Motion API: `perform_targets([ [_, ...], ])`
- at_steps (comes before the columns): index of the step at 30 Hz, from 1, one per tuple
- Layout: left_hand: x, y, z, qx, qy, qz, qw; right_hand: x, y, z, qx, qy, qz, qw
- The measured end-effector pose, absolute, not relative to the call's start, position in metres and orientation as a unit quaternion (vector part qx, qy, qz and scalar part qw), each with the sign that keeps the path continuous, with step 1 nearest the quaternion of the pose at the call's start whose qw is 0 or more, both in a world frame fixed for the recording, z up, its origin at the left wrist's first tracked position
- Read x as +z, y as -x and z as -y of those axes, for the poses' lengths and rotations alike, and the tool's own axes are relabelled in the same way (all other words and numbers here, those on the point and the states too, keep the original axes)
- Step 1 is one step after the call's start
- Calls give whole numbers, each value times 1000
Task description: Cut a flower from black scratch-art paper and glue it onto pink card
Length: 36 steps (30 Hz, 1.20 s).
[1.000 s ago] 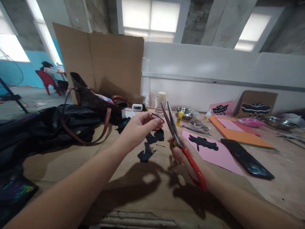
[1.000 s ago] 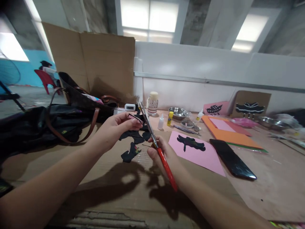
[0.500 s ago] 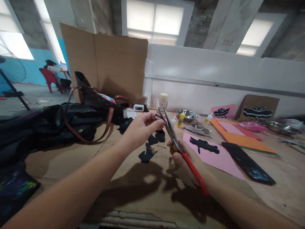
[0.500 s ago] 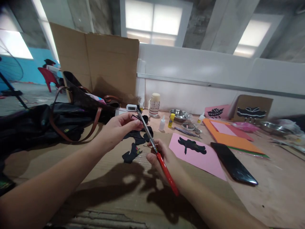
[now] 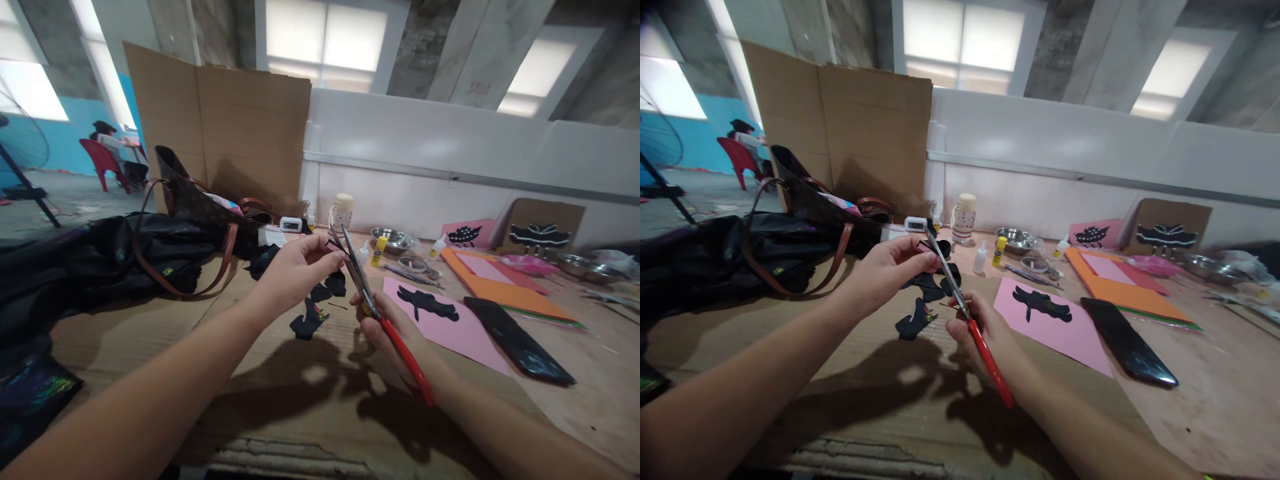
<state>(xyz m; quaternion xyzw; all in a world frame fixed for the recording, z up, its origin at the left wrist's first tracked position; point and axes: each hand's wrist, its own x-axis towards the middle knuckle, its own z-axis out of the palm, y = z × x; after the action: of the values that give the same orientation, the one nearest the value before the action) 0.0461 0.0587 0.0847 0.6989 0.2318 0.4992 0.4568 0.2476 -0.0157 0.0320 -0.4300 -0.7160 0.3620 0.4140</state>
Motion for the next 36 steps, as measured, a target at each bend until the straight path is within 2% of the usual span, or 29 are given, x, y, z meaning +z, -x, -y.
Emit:
perform_targets([
  [8, 85, -46, -57, 503, -711, -254, 421, 33, -243, 18, 380, 441, 689, 431],
  [16, 85, -46, -58, 506, -709, -247, 424, 35, -247, 18, 333, 455, 718, 408],
  [25, 86, -46, -56, 505, -702, -248, 435, 29, -245, 14, 366, 447, 698, 423],
  [36, 83, -47, -60, 509, -693, -242, 449, 44, -243, 22, 333, 480, 702, 407],
])
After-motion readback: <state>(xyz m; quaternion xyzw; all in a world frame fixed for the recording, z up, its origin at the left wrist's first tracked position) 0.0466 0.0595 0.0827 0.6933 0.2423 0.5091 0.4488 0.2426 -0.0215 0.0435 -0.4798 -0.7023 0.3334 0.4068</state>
